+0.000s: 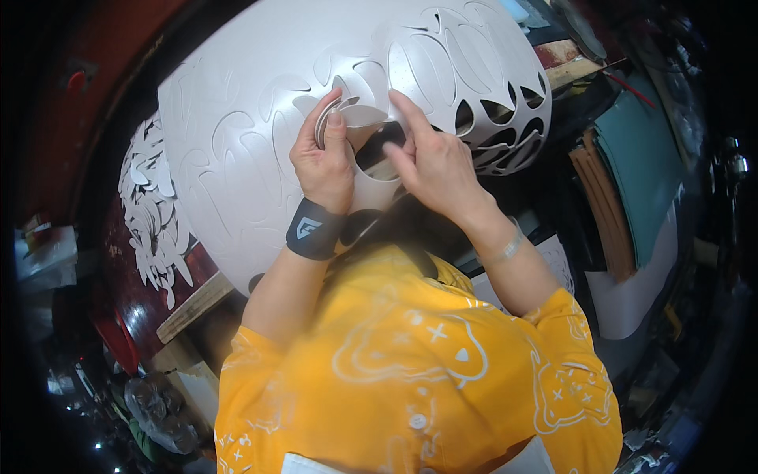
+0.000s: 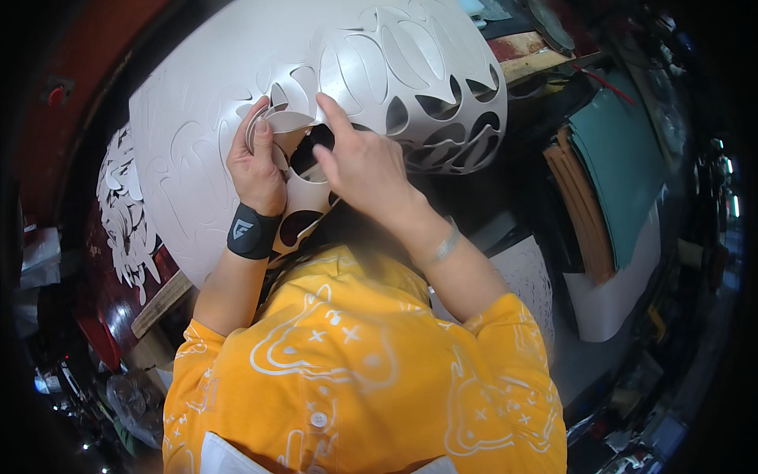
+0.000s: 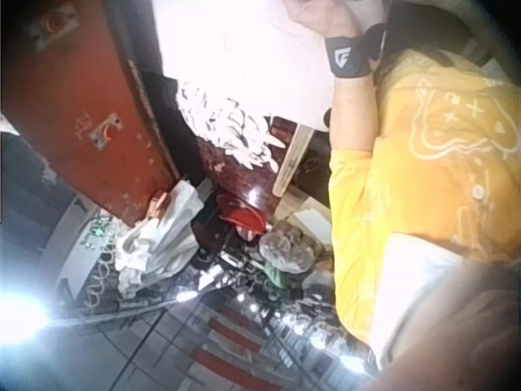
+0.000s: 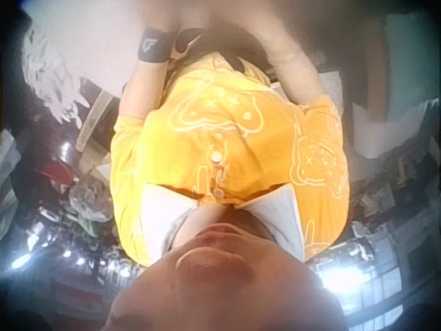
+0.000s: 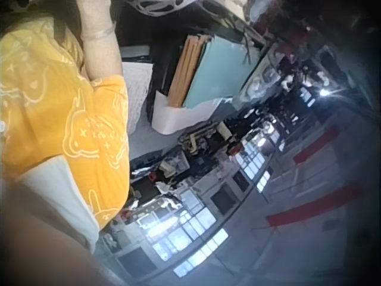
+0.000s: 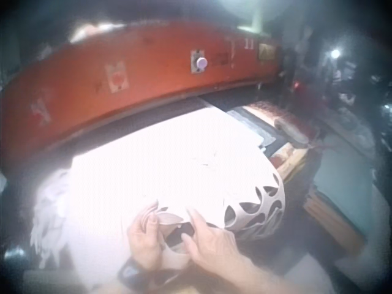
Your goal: The person feeds a sheet of white material into a die-cutting press and uses a squeegee to press the pattern. They remove the cut sheet, peel out the shaped pieces, and place them into a red basket. The person then uses an air gun to blow the basket and transfers the pieces into a plastic bag.
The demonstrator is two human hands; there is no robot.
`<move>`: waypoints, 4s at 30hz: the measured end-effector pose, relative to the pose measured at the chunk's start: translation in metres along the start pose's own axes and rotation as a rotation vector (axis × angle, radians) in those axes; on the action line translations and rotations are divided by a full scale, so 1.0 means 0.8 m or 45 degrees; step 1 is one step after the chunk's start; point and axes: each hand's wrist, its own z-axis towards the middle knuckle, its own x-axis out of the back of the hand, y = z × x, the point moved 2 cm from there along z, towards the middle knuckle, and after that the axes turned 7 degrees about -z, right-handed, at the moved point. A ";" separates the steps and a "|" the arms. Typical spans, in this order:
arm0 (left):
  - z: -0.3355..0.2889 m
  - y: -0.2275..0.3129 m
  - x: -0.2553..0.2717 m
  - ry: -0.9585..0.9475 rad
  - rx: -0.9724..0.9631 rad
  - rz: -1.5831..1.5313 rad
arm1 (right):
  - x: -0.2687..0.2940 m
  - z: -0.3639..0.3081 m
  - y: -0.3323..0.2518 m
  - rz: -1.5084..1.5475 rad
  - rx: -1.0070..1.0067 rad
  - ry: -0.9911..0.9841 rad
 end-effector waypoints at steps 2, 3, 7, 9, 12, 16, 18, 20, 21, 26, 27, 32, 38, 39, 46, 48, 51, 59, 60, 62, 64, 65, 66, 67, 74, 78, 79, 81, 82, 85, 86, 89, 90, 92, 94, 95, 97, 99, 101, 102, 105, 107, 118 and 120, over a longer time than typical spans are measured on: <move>0.007 0.014 -0.003 0.046 -0.053 0.054 | -0.010 0.007 0.017 -0.064 -0.051 -0.045; 0.013 0.026 -0.003 0.150 0.020 -0.039 | -0.015 0.009 0.024 -0.068 -0.069 -0.061; 0.067 0.135 0.043 0.720 -0.173 -0.438 | -0.010 0.002 0.032 -0.101 -0.021 -0.039; 0.060 0.180 0.071 0.512 -0.647 -0.107 | -0.002 -0.007 0.023 0.116 -0.056 -0.103; 0.021 0.167 0.095 0.230 -0.723 0.448 | 0.004 -0.030 -0.004 0.565 -0.121 -0.292; -0.032 0.096 0.080 -0.325 -0.671 1.066 | -0.006 -0.052 -0.032 0.371 -0.232 -0.693; -0.049 0.079 0.067 -0.514 -0.657 1.271 | -0.008 -0.049 -0.039 0.563 -0.184 -0.658; -0.055 0.074 0.056 -0.609 -0.648 1.327 | -0.009 -0.038 -0.039 0.694 -0.191 -0.637; -0.054 0.075 0.054 -0.549 -0.583 1.332 | -0.008 -0.032 -0.036 0.791 -0.308 -0.737; -0.052 0.072 0.054 -0.474 -0.589 1.289 | 0.002 0.003 -0.026 0.912 -0.459 -0.971; -0.053 0.070 0.056 -0.454 -0.601 1.258 | 0.002 0.007 -0.025 0.898 -0.484 -1.042; -0.052 0.070 0.059 -0.436 -0.592 1.167 | 0.005 0.023 -0.028 0.784 -0.271 -1.131; -0.052 0.074 0.057 -0.441 -0.539 1.097 | -0.012 0.017 -0.017 1.192 -0.405 -1.159; -0.054 0.073 0.056 -0.445 -0.570 1.134 | -0.017 0.015 -0.015 1.406 -0.447 -1.170; -0.036 0.088 0.062 -0.341 -0.365 0.951 | -0.014 0.006 -0.016 1.692 -0.513 -1.028; -0.027 0.103 0.092 0.342 0.298 0.023 | 0.010 0.002 -0.031 0.936 -0.149 -0.945; -0.024 0.147 0.128 0.510 -0.401 -0.021 | 0.037 -0.004 -0.059 0.376 -0.038 -0.875; -0.071 0.123 0.124 -0.336 -0.607 1.464 | -0.051 0.017 -0.090 1.105 -0.170 -1.318; -0.075 0.120 0.120 -0.354 -0.605 1.500 | -0.058 0.017 -0.083 1.180 -0.278 -1.367; -0.078 0.117 0.113 -0.399 -0.572 1.632 | -0.070 0.015 -0.070 1.544 -0.541 -1.387; -0.077 0.117 0.112 -0.385 -0.573 1.585 | -0.078 0.011 -0.061 1.803 -0.599 -1.403; -0.075 0.116 0.113 -0.392 -0.555 1.621 | -0.079 0.009 -0.056 1.879 -0.640 -1.362; -0.072 0.117 0.117 -0.375 -0.572 1.492 | -0.080 0.006 -0.055 2.006 -0.643 -1.358; -0.068 0.117 0.121 -0.375 -0.565 1.407 | -0.080 0.004 -0.053 2.096 -0.689 -1.328; -0.066 0.116 0.134 -0.233 -0.467 1.244 | -0.072 0.001 -0.058 1.645 -0.563 -1.361; -0.075 0.111 0.122 -0.402 -0.550 1.528 | -0.081 0.004 -0.063 1.876 -0.496 -1.436; -0.075 0.111 0.122 -0.405 -0.568 1.564 | -0.085 0.004 -0.060 1.978 -0.602 -1.397; -0.074 0.111 0.123 -0.368 -0.594 1.481 | -0.094 0.000 -0.057 2.156 -0.550 -1.427; -0.072 0.112 0.123 -0.367 -0.600 1.451 | -0.098 -0.003 -0.055 2.206 -0.567 -1.420; -0.072 0.113 0.119 -0.314 -0.659 1.425 | -0.102 -0.005 -0.052 2.343 -0.588 -1.431; -0.074 0.113 0.116 -0.297 -0.709 1.417 | -0.102 -0.005 -0.053 2.384 -0.589 -1.436; -0.078 0.109 0.115 -0.277 -0.717 1.386 | -0.095 -0.003 -0.062 2.253 -0.469 -1.464; -0.079 0.108 0.117 -0.248 -0.733 1.352 | -0.094 -0.003 -0.065 2.147 -0.472 -1.401; -0.079 0.101 0.121 -0.273 -0.672 1.369 | -0.092 -0.005 -0.070 1.889 -0.431 -1.308; -0.079 0.097 0.123 -0.245 -0.711 1.321 | -0.095 -0.011 -0.071 1.870 -0.401 -1.183; -0.078 0.096 0.125 -0.198 -0.674 1.312 | -0.099 -0.015 -0.069 1.963 -0.480 -1.106; -0.079 0.104 0.132 -0.116 -0.594 1.065 | -0.109 -0.023 -0.065 2.184 -0.576 -1.004; -0.077 0.119 0.152 0.245 -0.406 0.547 | -0.116 -0.026 -0.062 2.291 -0.597 -1.023; -0.074 0.154 0.205 0.621 -0.212 -0.288 | -0.108 -0.022 -0.063 2.273 -0.627 -1.029; -0.073 0.178 0.232 0.572 -0.348 -0.693 | -0.101 -0.020 -0.066 2.173 -0.618 -1.116; -0.066 0.235 0.321 0.762 -0.814 0.221 | -0.053 -0.006 -0.078 1.120 -0.419 -1.131; -0.046 0.243 0.355 0.735 -0.624 1.067 | -0.013 0.002 -0.090 0.875 -0.224 -1.059; -0.105 0.190 0.249 0.303 -0.039 1.611 | -0.068 0.031 -0.170 0.643 0.481 -1.047; -0.112 0.171 0.245 0.241 0.105 1.395 | -0.087 0.033 -0.190 0.588 0.532 -1.025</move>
